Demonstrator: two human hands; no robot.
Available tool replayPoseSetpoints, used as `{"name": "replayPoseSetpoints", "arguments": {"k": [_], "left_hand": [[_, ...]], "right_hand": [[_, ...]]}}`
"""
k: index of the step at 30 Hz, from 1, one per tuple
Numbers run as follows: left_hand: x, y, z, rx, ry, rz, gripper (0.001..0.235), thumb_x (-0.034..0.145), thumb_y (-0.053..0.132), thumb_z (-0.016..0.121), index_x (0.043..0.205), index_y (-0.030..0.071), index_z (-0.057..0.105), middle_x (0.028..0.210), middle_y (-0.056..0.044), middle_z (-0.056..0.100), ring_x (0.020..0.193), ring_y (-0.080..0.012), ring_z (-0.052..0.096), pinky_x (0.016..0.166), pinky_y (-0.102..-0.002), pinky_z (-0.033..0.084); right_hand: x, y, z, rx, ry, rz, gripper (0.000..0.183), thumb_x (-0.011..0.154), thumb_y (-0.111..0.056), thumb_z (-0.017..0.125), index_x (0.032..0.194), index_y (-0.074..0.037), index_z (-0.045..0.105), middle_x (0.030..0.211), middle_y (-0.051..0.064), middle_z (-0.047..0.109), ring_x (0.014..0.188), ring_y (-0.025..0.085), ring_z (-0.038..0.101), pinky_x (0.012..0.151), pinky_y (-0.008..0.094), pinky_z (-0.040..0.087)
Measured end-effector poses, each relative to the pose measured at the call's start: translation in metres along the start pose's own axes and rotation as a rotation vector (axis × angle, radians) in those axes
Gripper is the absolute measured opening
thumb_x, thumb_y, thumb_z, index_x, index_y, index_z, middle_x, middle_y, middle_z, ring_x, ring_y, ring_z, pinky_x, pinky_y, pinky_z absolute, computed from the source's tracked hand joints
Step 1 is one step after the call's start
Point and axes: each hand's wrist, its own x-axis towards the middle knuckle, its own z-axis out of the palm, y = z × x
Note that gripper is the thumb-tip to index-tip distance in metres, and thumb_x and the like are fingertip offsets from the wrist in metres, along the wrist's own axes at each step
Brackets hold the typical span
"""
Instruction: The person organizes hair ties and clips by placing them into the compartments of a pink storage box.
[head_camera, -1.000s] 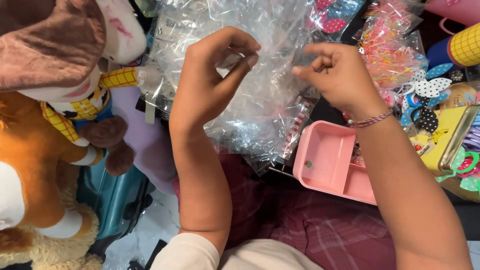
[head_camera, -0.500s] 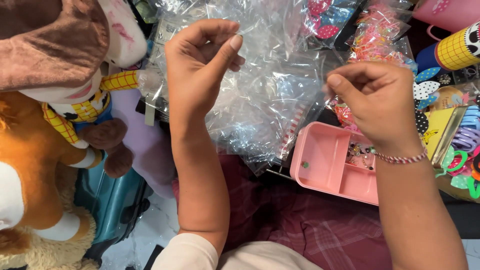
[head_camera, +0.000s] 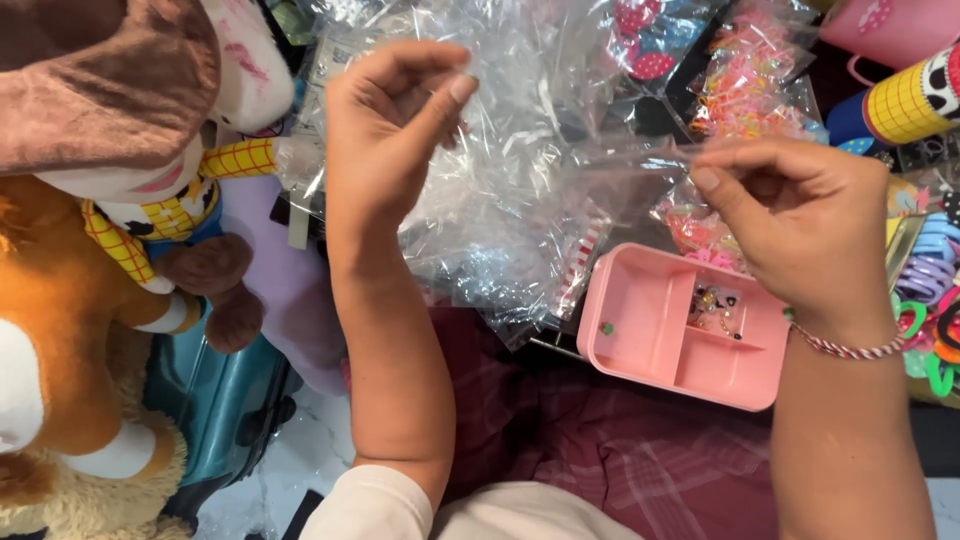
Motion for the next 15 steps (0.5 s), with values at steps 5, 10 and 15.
{"name": "replayPoseSetpoints", "arguments": {"k": [5, 10, 15], "left_hand": [[0.000, 0.006, 0.000, 0.005, -0.040, -0.090, 0.013, 0.081, 0.007, 0.062, 0.091, 0.001, 0.058, 0.077, -0.006, 0.058, 0.059, -0.0096, 0.051, 0.051, -0.018, 0.045], [0.001, 0.004, -0.004, -0.030, -0.091, -0.113, 0.014, 0.080, 0.008, 0.062, 0.092, 0.000, 0.058, 0.072, -0.005, 0.056, 0.056, -0.0098, 0.050, 0.051, -0.018, 0.044], [-0.003, 0.006, -0.015, 0.112, -0.367, -0.074, 0.032, 0.084, 0.017, 0.059, 0.113, 0.006, 0.048, 0.112, -0.007, 0.054, 0.098, -0.0154, 0.055, 0.084, -0.027, 0.051]], "right_hand": [[0.002, -0.010, -0.011, -0.167, -0.031, -0.171, 0.005, 0.092, 0.008, 0.063, 0.091, 0.011, 0.060, 0.089, 0.021, 0.059, 0.071, 0.020, 0.054, 0.062, 0.025, 0.044], [0.001, -0.006, -0.019, -0.298, -0.028, -0.361, 0.008, 0.094, 0.008, 0.065, 0.090, 0.013, 0.061, 0.087, 0.022, 0.060, 0.082, 0.028, 0.057, 0.077, 0.034, 0.043], [-0.001, -0.002, -0.021, -0.101, -0.068, -0.229, 0.003, 0.092, 0.010, 0.058, 0.093, 0.012, 0.056, 0.090, 0.023, 0.053, 0.086, 0.027, 0.052, 0.078, 0.031, 0.042]]}}
